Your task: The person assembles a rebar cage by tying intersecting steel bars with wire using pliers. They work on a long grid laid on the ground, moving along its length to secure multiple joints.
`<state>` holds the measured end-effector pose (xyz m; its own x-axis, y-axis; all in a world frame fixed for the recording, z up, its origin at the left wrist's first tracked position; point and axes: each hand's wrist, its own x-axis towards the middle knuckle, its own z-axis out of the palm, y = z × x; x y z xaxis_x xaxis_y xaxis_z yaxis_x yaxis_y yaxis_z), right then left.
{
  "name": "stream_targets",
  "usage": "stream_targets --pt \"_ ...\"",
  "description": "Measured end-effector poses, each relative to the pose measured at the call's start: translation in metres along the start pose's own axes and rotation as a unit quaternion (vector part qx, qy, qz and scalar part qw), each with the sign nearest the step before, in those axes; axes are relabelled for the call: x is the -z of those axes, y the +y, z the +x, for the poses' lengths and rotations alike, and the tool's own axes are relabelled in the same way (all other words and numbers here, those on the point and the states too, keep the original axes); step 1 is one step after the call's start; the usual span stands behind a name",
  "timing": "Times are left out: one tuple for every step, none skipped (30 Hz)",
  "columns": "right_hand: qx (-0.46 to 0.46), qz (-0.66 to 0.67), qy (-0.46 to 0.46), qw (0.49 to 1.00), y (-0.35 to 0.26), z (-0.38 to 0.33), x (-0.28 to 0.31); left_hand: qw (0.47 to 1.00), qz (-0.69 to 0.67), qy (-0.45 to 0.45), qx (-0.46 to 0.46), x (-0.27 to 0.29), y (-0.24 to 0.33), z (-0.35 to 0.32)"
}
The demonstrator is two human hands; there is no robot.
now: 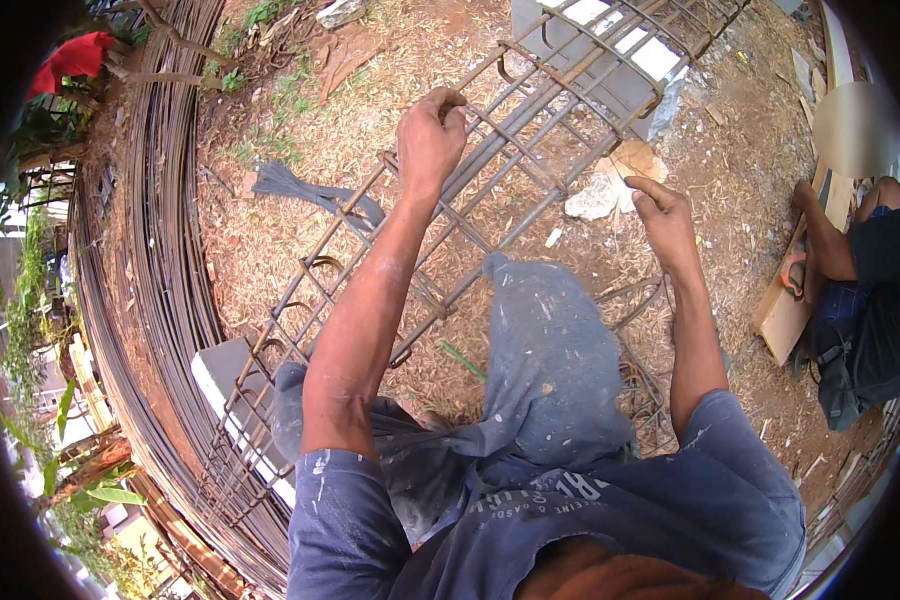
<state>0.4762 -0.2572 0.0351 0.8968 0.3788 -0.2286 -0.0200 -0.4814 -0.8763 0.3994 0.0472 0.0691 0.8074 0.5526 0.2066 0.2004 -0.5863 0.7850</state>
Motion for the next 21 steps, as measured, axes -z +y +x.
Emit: stream_targets --pt "-0.003 -0.008 -0.016 1.000 -0.010 0.006 -0.001 0.996 0.056 -0.019 -0.060 -0.003 -0.009 0.007" --pt "0.001 -0.028 -0.028 0.999 -0.023 0.008 -0.005 0.986 0.107 -0.038 -0.122 -0.008 -0.014 0.012" --pt "-0.016 -0.051 -0.047 0.997 -0.030 0.013 -0.009 0.969 0.162 -0.071 -0.170 -0.017 -0.017 0.016" --pt "-0.033 -0.075 -0.065 0.995 -0.036 0.020 -0.012 0.946 0.214 -0.103 -0.219 -0.029 -0.016 0.019" --pt "-0.048 -0.098 -0.085 0.990 -0.041 0.027 -0.017 0.917 0.268 -0.133 -0.265 -0.039 -0.014 0.022" --pt "-0.040 -0.109 -0.089 0.989 -0.045 0.035 -0.025 0.889 0.321 -0.212 -0.249 -0.048 -0.012 0.028" --pt "-0.031 -0.122 -0.095 0.987 -0.048 0.041 -0.033 0.886 0.333 -0.232 -0.225 -0.056 -0.012 0.030" --pt "-0.021 -0.136 -0.097 0.986 -0.047 0.046 -0.038 0.882 0.343 -0.250 -0.204 -0.066 -0.012 0.032" --pt "-0.028 -0.103 -0.102 0.989 -0.039 0.051 -0.043 0.877 0.354 -0.268 -0.183 -0.073 -0.014 0.035" --pt "-0.035 -0.066 -0.105 0.992 -0.034 0.054 -0.049 0.872 0.360 -0.296 -0.150 -0.076 -0.011 0.039" --pt "-0.041 -0.030 -0.108 0.993 -0.030 0.057 -0.052 0.875 0.354 -0.300 -0.140 -0.079 -0.009 0.040" --pt "-0.094 0.046 -0.098 0.990 -0.027 0.057 -0.052 0.877 0.349 -0.305 -0.130 -0.080 -0.007 0.041" --pt "-0.114 0.079 -0.087 0.987 -0.024 0.056 -0.053 0.877 0.347 -0.311 -0.118 -0.078 -0.004 0.041" --pt "-0.133 0.112 -0.075 0.982 -0.022 0.054 -0.055 0.874 0.347 -0.321 -0.112 -0.076 0.000 0.043" --pt "-0.127 0.118 -0.063 0.983 -0.018 0.055 -0.057 0.871 0.348 -0.331 -0.107 -0.074 0.004 0.047" --pt "-0.124 0.124 -0.050 0.983 -0.014 0.053 -0.060 0.866 0.347 -0.345 -0.103 -0.072 0.009 0.048" --pt "-0.096 0.103 -0.038 0.989 -0.011 0.055 -0.065 0.864 0.339 -0.354 -0.112 -0.069 0.009 0.050" --pt "-0.074 0.081 -0.036 0.993 -0.010 0.057 -0.068 0.862 0.332 -0.363 -0.121 -0.062 0.007 0.056" --pt "-0.055 0.058 -0.031 0.996 -0.009 0.058 -0.070 0.860 0.324 -0.371 -0.132 -0.058 0.004 0.062" --pt "-0.042 0.034 -0.037 0.998 -0.008 0.060 -0.070 0.876 0.300 -0.346 -0.152 -0.057 -0.001 0.059" --pt "-0.029 0.011 -0.042 0.999 -0.009 0.060 -0.071 0.877 0.289 -0.345 -0.170 -0.055 -0.005 0.058"
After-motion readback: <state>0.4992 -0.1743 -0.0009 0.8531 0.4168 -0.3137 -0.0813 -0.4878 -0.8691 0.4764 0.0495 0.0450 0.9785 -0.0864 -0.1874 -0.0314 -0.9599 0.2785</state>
